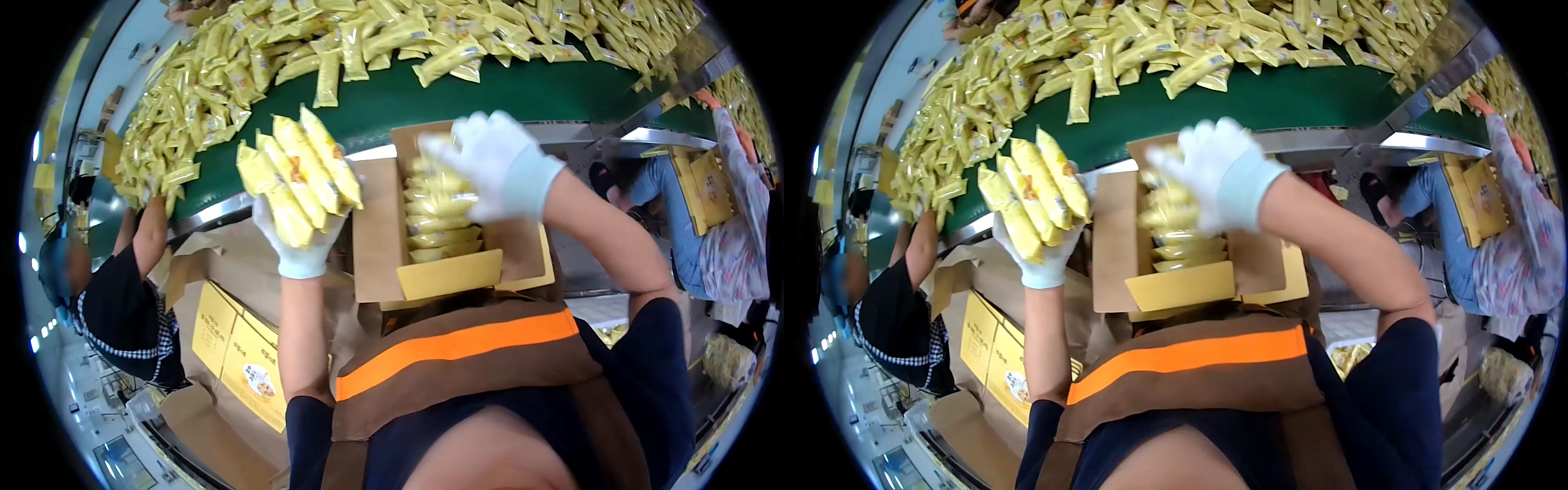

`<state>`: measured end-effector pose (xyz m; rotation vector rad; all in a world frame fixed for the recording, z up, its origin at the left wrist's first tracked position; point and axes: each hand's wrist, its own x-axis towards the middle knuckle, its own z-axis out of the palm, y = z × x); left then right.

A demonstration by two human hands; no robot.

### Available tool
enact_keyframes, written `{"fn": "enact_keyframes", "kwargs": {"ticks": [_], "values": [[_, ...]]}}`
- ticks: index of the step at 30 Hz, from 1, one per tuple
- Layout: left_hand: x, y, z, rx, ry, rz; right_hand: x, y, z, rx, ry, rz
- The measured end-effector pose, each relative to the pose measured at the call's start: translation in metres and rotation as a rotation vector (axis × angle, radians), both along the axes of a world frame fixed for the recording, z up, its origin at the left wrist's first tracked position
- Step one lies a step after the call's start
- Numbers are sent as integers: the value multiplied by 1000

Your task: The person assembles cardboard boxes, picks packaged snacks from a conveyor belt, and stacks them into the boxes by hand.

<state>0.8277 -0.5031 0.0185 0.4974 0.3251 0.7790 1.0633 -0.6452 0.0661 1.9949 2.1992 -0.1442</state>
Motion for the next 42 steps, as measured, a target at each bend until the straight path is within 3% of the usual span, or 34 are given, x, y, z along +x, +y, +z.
{"fn": "enact_keyframes", "kwargs": {"ticks": [2, 4, 6, 8, 10, 11, 12, 14, 16, 18, 22, 24, 26, 29, 32, 35, 40, 42], "values": [[2, 4, -5, 75, -55, -171, -19, 11, -22, -238, 77, 153], [6, 2, -8, 243, 135, -204, -49, 16, -37, -355, 195, 146], [12, -1, -4, 252, 176, -467, -68, 5, -63, -314, 233, 186], [28, -2, 2, 625, 536, -550, -70, -13, -93, -310, 322, 193], [53, -1, 4, 1259, 789, -662, -69, -23, -104, -377, 350, 161], [62, -5, 2, 1663, 1098, -665, -68, -27, -110, -338, 318, 165], [68, -10, -7, 1913, 1195, -596, -64, -31, -116, -298, 282, 171], [76, -16, -8, 2061, 1282, -632, -56, -38, -119, -247, 282, 203], [81, -28, 1, 2087, 1258, -636, -57, -44, -142, -127, 289, 225], [87, -47, 2, 2178, 1210, -602, -72, -40, -165, 22, 959, -142], [102, -44, 6, 2098, 1520, -952, -64, -42, -130, -264, 622, -2], [107, -44, -2, 2134, 1461, -963, -68, -36, -96, -474, 468, 75], [123, -45, -11, 2177, 1445, -1039, -75, -41, -93, -501, 491, -65], [128, -48, -24, 2227, 1412, -986, -63, -50, -88, -410, 402, 170], [134, -54, -27, 2218, 1417, -1003, -59, -53, -91, -370, 435, 201], [144, -66, -32, 2262, 1467, -983, -56, -46, -84, -521, 502, 112], [116, -49, -70, 2205, 1164, -747, -51, -63, -97, -194, 435, 254], [106, -52, -78, 2201, 1157, -681, -43, -62, -92, -240, 442, 383]]}}
